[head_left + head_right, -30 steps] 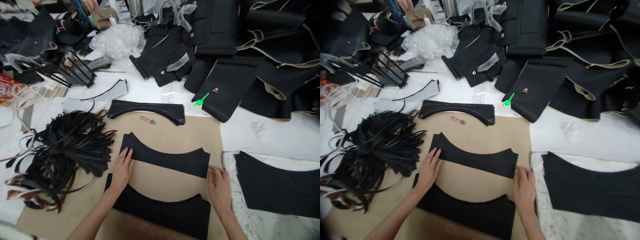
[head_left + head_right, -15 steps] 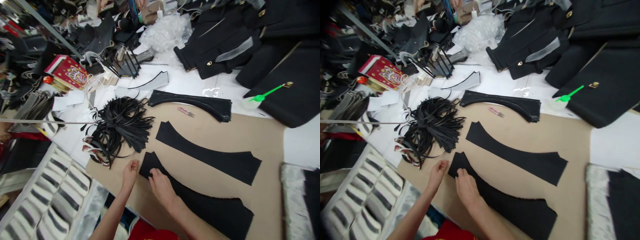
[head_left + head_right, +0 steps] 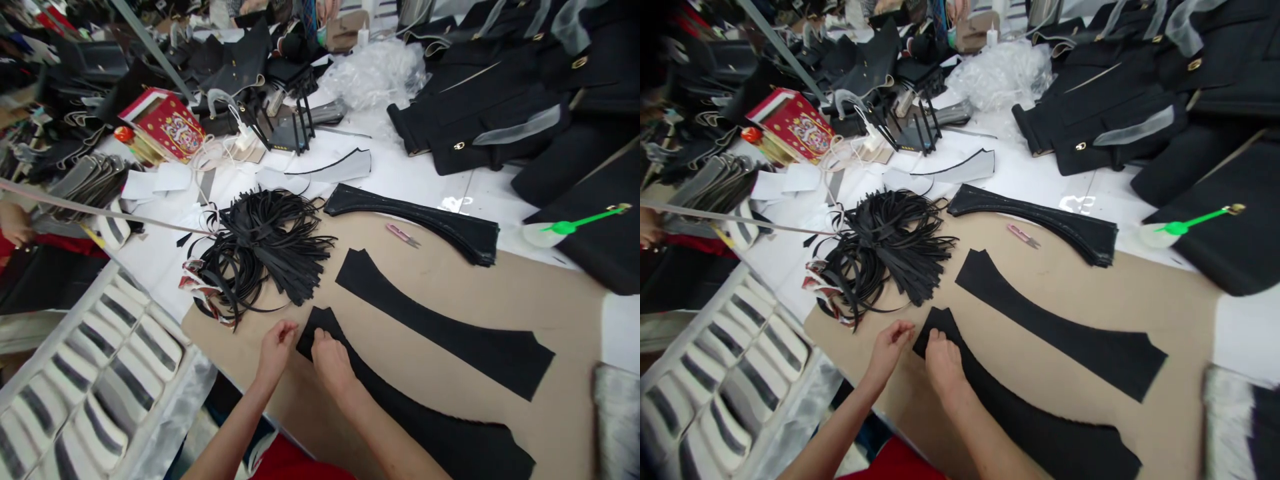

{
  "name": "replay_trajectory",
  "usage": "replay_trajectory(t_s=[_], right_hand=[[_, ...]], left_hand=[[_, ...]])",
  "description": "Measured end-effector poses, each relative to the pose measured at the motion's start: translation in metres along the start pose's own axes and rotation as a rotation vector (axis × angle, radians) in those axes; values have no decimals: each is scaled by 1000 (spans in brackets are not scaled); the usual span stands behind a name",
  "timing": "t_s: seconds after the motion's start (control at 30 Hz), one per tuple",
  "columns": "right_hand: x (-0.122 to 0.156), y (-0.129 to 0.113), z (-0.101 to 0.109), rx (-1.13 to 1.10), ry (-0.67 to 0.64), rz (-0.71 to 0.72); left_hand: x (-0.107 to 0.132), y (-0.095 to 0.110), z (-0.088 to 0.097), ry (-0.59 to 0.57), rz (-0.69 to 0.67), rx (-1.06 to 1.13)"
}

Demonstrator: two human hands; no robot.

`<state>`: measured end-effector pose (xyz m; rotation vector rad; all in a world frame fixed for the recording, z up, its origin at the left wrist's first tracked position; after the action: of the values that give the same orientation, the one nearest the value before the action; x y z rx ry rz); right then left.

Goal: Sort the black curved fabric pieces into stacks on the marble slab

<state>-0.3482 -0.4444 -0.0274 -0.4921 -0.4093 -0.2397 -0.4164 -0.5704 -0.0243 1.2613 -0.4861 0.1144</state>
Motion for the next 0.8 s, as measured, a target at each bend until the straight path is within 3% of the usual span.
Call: replay_trajectory(t_s=[0.2, 0.4, 0.57, 0.63, 0.7, 0.8], right_hand=[[14, 29, 4, -406, 97, 7], [26, 50, -3, -805, 110, -24], [49, 79, 7, -1065, 120, -68], [72, 108, 15, -1217, 173, -153], [106, 153, 21, -1410, 273, -299], [185, 234, 32, -1488, 490, -551]], left_hand=[[9, 10, -28, -148, 30, 71], [11, 8, -37, -175, -91, -141], [12, 10, -45, -265, -132, -240], [18, 12, -50, -287, -192, -361], [27, 12, -55, -295, -281, -513], [39, 7, -62, -260, -414, -678]])
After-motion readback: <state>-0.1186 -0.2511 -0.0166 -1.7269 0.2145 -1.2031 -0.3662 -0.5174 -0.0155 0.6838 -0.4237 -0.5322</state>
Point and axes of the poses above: each hand's wrist, its own x-axis away from the middle knuckle, its own z-axis out of the back of the hand, y = z × x, the point moved 6 cm from there along -x, towards the middle knuckle, and after that the axes turned 11 degrees about x, right-handed, at the moved point
